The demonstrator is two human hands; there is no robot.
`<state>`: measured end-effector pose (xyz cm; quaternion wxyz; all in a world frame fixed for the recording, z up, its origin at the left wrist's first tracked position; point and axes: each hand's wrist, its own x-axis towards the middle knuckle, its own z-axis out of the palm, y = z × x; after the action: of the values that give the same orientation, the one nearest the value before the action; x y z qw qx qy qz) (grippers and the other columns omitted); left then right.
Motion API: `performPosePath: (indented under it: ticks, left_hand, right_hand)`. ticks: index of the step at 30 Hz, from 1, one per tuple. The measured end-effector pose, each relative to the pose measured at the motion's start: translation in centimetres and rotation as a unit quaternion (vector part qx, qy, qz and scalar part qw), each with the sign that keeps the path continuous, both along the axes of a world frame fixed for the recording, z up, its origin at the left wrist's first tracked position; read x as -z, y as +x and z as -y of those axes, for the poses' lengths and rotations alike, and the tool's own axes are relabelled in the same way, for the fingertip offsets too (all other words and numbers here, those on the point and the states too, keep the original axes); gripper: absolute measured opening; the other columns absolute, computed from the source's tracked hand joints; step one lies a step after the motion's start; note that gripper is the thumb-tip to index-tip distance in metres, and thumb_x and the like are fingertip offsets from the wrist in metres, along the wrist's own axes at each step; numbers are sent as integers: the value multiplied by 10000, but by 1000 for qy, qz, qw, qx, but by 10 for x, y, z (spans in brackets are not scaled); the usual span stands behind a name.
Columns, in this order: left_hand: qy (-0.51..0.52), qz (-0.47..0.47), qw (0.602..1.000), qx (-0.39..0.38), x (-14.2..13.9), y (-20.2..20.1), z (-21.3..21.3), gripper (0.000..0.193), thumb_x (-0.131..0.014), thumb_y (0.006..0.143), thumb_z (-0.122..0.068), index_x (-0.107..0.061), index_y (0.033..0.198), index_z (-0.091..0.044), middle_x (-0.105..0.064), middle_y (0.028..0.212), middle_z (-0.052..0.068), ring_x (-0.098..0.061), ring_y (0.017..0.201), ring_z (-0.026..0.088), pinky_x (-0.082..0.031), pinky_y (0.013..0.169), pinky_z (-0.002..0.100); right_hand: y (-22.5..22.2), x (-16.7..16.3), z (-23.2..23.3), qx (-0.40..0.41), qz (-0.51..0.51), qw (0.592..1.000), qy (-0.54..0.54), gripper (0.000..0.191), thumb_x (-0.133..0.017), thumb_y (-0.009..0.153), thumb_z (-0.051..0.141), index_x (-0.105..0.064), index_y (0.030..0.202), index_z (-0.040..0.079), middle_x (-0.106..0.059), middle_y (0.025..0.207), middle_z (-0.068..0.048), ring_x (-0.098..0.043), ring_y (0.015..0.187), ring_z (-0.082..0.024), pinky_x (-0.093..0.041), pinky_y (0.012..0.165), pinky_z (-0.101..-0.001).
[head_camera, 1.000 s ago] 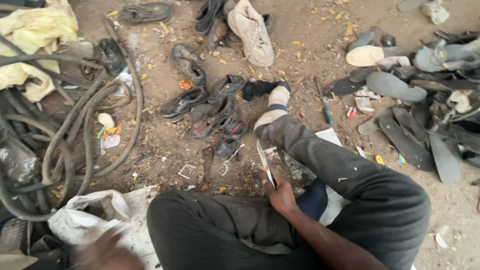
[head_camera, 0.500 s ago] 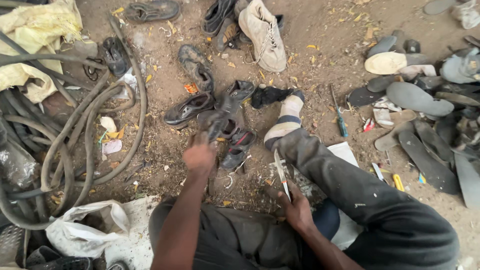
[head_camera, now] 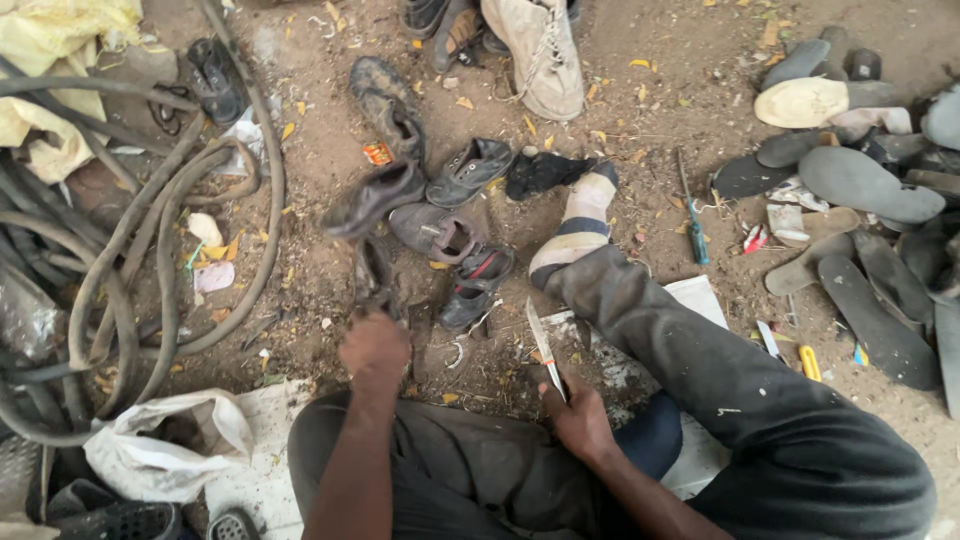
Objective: The person sits on the ground and uses a knife to scrape and clean the sole of a shoe. They hold the shoe with one hand and repeatedly scrape the bottom surface with the tool, surrounded by other shoes and debris.
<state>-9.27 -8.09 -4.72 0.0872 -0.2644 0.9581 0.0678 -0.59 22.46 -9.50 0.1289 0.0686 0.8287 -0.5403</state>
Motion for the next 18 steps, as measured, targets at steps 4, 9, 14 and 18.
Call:
performPosePath:
  ticks: [4,9,14,18]
  left_hand:
    - [-95,-109,951,274,20,-14,-45,387,-686,907,-219,-653,1278,-115,-650,1243,125,-631,1196,316,-580,877,473]
    - [40,-155,937,312,39,-42,-58,441,-716,796,-224,-675,1213,-86,-555,1369,250,-656,1081,467,-574,842,524]
    - [180,-25,970,161,27,-13,-74,315,-642,982,-349,-700,1197,-126,-622,1248,169,-719,1041,368,-584,903,480]
    - [192,-95,975,64,11,35,-132,402,-641,979,-399,-666,1240,-94,-643,1225,189,-712,1018,388,-578,851,491]
  right_hand:
    - [-2,-6,0,16,-19,998,-59,408,-661,933,193,-619,1319,67,-641,831,-77,-583,753,-127,-520,702,-317]
    - [-4,-18,3,6,-14,1000,-26,530,-636,922,215,-544,1433,109,-667,836,-67,-631,745,-138,-539,712,-320]
    - [-7,-19,0,10,-11,1000,-9,486,-663,948,260,-575,1400,103,-683,864,-88,-646,792,-159,-538,740,-339]
    - [-9,-6,1,39,-42,998,2,492,-687,927,233,-597,1384,75,-687,897,-126,-645,812,-205,-541,772,-345]
